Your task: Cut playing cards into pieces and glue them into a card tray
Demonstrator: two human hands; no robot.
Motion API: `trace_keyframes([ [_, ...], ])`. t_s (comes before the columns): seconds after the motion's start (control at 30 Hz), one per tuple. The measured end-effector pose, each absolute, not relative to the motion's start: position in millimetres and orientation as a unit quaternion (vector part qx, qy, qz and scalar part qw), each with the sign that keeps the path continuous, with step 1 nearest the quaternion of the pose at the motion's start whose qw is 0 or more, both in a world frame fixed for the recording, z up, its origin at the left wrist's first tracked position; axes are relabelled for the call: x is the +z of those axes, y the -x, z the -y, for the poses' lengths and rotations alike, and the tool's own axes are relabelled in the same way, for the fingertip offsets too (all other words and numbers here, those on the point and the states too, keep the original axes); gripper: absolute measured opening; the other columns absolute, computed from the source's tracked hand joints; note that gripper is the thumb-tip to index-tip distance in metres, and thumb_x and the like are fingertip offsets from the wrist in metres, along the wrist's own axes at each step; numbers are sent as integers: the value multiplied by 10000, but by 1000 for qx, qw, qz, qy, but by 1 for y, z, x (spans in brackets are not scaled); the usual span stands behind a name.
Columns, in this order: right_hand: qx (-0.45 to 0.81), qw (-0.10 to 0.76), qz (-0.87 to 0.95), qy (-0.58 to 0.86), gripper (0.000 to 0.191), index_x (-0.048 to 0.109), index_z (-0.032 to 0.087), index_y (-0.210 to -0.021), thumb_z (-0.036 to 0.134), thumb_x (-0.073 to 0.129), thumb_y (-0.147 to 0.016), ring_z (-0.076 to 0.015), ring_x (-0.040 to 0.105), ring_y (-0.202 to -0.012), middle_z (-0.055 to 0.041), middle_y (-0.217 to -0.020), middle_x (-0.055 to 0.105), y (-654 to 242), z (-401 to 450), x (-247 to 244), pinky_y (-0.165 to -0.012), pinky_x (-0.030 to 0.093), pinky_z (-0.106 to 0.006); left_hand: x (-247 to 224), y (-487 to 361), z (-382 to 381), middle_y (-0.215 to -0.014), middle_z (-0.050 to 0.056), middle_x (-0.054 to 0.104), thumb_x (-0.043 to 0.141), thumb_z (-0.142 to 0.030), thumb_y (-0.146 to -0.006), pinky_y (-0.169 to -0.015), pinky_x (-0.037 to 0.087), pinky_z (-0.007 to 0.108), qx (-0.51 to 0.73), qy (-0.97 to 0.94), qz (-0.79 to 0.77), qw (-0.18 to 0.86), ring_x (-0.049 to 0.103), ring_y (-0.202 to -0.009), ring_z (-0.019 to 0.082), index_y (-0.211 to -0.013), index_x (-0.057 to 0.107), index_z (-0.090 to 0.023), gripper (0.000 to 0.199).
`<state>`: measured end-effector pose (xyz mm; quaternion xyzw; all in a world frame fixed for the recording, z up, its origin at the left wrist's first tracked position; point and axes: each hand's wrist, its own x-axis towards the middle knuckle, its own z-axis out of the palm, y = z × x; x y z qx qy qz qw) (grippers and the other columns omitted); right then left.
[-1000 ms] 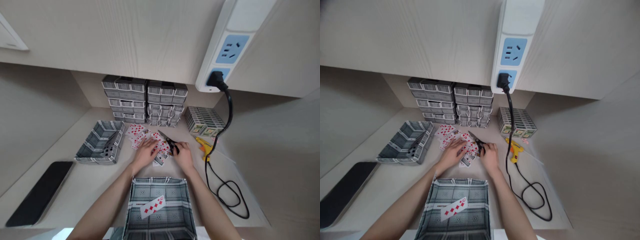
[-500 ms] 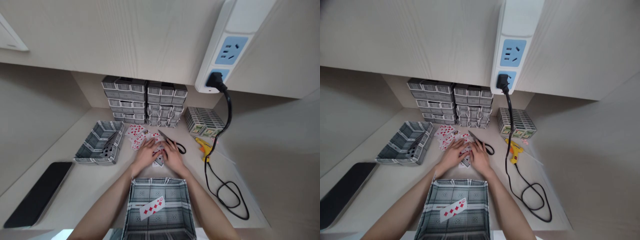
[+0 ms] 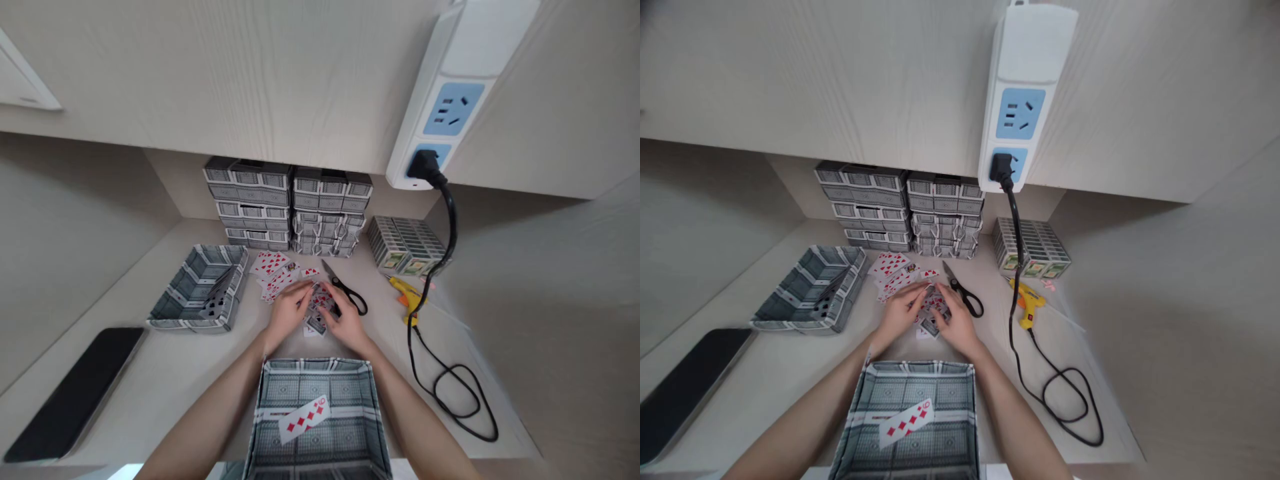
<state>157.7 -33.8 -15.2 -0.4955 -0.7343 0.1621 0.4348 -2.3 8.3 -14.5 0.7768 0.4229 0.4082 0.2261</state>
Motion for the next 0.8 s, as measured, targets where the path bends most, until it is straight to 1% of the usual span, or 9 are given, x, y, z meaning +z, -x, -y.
trace_keyframes([
  [0.07,154,435,725,511,526,426,223,-1270,279,560,-764,-208,474,-1128,-89,-1213,528,-157,34,-16,-953,387,-370,-15,0,-7,-981,42,675,462,-333,-817,-799,484,326,424,-738,-433,297,618,-865,176,-970,659,-200,283],
  [0.17,129,432,715,534,501,485,231,-1224,323,597,-744,-223,495,-1095,-88,-1164,556,-157,34,-18,-938,401,-374,-15,-4,-6,-825,22,700,489,-384,-788,-667,496,274,435,-682,-441,390,623,-719,163,-912,677,-168,312],
  [0.3,86,426,719,542,461,504,215,-1207,296,576,-758,-225,501,-1075,-96,-1145,562,-156,35,-18,-933,403,-378,-11,-7,-4,-762,21,689,512,-425,-758,-639,486,256,438,-641,-420,470,608,-686,154,-840,683,-134,347],
  [0.37,83,425,717,546,446,505,210,-1203,268,557,-765,-221,509,-1065,-96,-1138,565,-157,36,-18,-926,409,-375,-9,-7,-3,-790,34,687,536,-421,-743,-660,492,269,431,-634,-404,499,611,-701,157,-854,677,-132,340],
  [0.4,86,425,716,547,442,506,205,-1200,254,550,-763,-219,513,-1061,-96,-1135,567,-158,35,-17,-923,412,-373,-8,-6,-3,-837,46,685,561,-411,-730,-686,494,280,429,-634,-393,509,615,-728,161,-897,667,-136,339],
  [0.5,105,431,719,535,446,517,191,-1183,211,554,-739,-211,525,-1039,-93,-1116,580,-162,34,-16,-910,422,-357,-5,-3,-3,-1051,88,632,649,-361,-672,-791,480,313,426,-654,-352,516,604,-883,181,-1097,580,-167,472],
  [0.57,121,433,728,518,451,527,194,-1169,196,569,-720,-207,534,-1022,-85,-1103,592,-164,33,-14,-896,432,-348,-4,0,-4,-1130,104,587,672,-342,-658,-851,454,330,421,-681,-333,497,570,-976,194,-1158,535,-185,543],
  [0.67,140,431,740,498,446,537,210,-1157,202,586,-713,-206,540,-1017,-74,-1105,599,-166,33,-11,-887,434,-351,-2,4,-6,-1080,101,590,676,-337,-661,-878,428,337,412,-717,-320,462,547,-993,199,-1122,562,-180,500],
  [0.8,168,434,742,483,397,569,220,-1119,205,588,-723,-203,574,-965,-72,-1057,628,-165,35,-9,-853,449,-353,-3,6,-7,-967,71,585,720,-325,-608,-804,442,303,428,-716,-325,446,551,-912,180,-997,610,-173,432],
])
